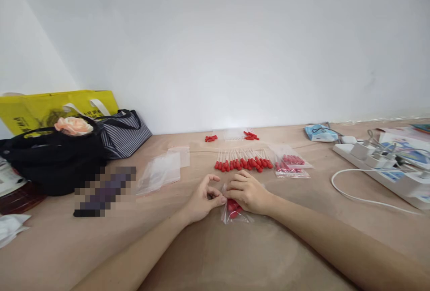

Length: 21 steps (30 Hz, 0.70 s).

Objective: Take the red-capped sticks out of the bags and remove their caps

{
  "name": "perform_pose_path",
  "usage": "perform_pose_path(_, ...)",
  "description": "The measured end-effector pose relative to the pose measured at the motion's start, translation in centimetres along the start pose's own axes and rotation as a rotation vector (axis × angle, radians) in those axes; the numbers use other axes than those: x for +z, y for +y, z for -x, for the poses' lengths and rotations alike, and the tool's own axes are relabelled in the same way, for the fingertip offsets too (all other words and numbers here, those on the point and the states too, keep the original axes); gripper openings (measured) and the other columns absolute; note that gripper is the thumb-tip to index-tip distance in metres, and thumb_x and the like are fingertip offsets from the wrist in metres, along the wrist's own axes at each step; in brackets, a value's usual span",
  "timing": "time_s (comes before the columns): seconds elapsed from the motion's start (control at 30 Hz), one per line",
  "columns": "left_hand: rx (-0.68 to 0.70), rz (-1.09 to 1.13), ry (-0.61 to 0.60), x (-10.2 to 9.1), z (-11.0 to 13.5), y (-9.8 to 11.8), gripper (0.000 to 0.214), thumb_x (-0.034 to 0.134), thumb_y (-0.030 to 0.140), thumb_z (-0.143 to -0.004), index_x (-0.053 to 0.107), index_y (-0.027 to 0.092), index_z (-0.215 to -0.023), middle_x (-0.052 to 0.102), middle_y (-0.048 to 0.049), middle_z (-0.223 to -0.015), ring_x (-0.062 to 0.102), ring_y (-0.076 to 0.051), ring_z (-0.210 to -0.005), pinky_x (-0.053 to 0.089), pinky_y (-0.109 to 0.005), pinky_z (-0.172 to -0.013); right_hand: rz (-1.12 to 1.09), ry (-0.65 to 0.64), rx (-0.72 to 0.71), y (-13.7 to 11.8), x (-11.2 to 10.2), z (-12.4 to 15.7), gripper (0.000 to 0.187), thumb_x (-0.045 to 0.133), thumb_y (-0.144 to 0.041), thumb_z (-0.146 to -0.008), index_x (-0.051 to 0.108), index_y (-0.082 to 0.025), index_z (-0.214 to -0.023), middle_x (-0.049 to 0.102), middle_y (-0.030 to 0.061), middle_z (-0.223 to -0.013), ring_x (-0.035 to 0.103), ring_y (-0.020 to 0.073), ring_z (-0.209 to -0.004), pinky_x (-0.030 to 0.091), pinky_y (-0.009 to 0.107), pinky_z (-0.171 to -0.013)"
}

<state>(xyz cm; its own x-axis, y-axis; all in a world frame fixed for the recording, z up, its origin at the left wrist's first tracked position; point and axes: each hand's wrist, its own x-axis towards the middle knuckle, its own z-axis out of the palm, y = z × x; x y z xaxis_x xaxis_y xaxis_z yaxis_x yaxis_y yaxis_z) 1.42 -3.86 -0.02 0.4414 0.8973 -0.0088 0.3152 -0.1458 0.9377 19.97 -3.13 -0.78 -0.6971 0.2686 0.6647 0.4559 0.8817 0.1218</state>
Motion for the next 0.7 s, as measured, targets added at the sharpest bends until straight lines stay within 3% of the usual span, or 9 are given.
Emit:
perform_pose_path(0.1, 0.204, -0.284, -0.007, -0.8, 0.6, 0.0, 0.021, 0.049, 0.027, -0.079, 0.048, 0.017, -0.097, 0.06, -0.0016, -0.075, 0.052, -0.01, -0.06, 0.038, -0.021, -0.051, 0.022, 0.05, -0.022, 0.1, 0.1, 0.2, 0.021, 0.041, -0.015, -0.084, 0.06, -0.019, -0.077, 0.063, 0.0003, -0.079, 0.046, 0.0133, -0.075, 0.031, 0.03, -0.072)
perform_pose_path(0.2, 0.625, -0.635, 0.028, -1.5, 0.8, -0.1, 0.021, 0.046, 0.018, -0.081, 0.055, 0.018, -0.1, 0.057, -0.0067, -0.096, 0.053, -0.015, -0.082, 0.045, -0.028, -0.067, 0.053, 0.067, -0.029, 0.0, 0.1, 0.3, 0.022, 0.04, -0.015, -0.084, 0.06, -0.019, -0.077, 0.063, 0.0002, -0.076, 0.045, 0.0132, -0.074, 0.031, 0.03, -0.072)
perform_pose_path(0.27, 0.878, -0.797, 0.098, -1.7, 0.7, -0.2, 0.023, 0.048, 0.015, -0.08, 0.056, 0.018, -0.102, 0.058, -0.0073, -0.097, 0.051, -0.017, -0.088, 0.045, -0.032, -0.076, 0.084, 0.069, -0.041, -0.1, 0.0, 0.3, 0.022, 0.039, -0.015, -0.085, 0.06, -0.018, -0.076, 0.062, 0.0008, -0.074, 0.045, 0.0134, -0.075, 0.031, 0.031, -0.073)
perform_pose_path(0.33, 1.037, -0.914, 0.179, -1.5, 0.2, -0.3, 0.019, 0.051, 0.015, -0.079, 0.057, 0.016, -0.098, 0.06, -0.0065, -0.093, 0.051, -0.017, -0.085, 0.045, -0.032, -0.075, 0.113, 0.07, -0.055, -0.2, 0.0, 0.4, 0.023, 0.039, -0.015, -0.085, 0.06, -0.017, -0.075, 0.062, 0.0014, -0.075, 0.044, 0.0136, -0.075, 0.031, 0.031, -0.074)
perform_pose_path(0.47, 1.237, -1.037, 0.254, -0.8, -0.7, -0.2, 0.007, 0.053, 0.01, -0.078, 0.058, 0.014, -0.081, 0.063, -0.0026, -0.081, 0.052, -0.015, -0.076, 0.045, -0.03, -0.068, 0.159, 0.059, -0.069, -0.2, 0.0, 0.5, 0.023, 0.04, -0.014, -0.084, 0.06, -0.017, -0.074, 0.061, 0.0013, -0.075, 0.043, 0.0132, -0.074, 0.03, 0.031, -0.074)
perform_pose_path(0.57, 1.32, -1.126, 0.219, -0.7, -0.8, -0.1, 0.013, 0.049, 0.007, -0.08, 0.057, 0.013, -0.071, 0.061, -0.0015, -0.069, 0.052, -0.013, -0.07, 0.044, -0.029, -0.067, 0.18, 0.042, -0.072, -0.3, 0.0, 0.5, 0.025, 0.039, -0.014, -0.085, 0.059, -0.017, -0.071, 0.06, 0.0005, -0.072, 0.042, 0.0123, -0.071, 0.029, 0.031, -0.073)
perform_pose_path(0.7, 1.347, -1.218, 0.139, -1.2, -0.8, 0.0, 0.021, 0.043, 0.007, -0.082, 0.055, 0.013, -0.066, 0.06, -0.0028, -0.07, 0.053, -0.013, -0.073, 0.044, -0.029, -0.07, 0.192, 0.021, -0.083, -0.3, -0.1, 0.3, 0.03, 0.036, -0.014, -0.087, 0.056, -0.017, -0.065, 0.059, -0.0008, -0.07, 0.04, 0.0112, -0.069, 0.028, 0.031, -0.072)
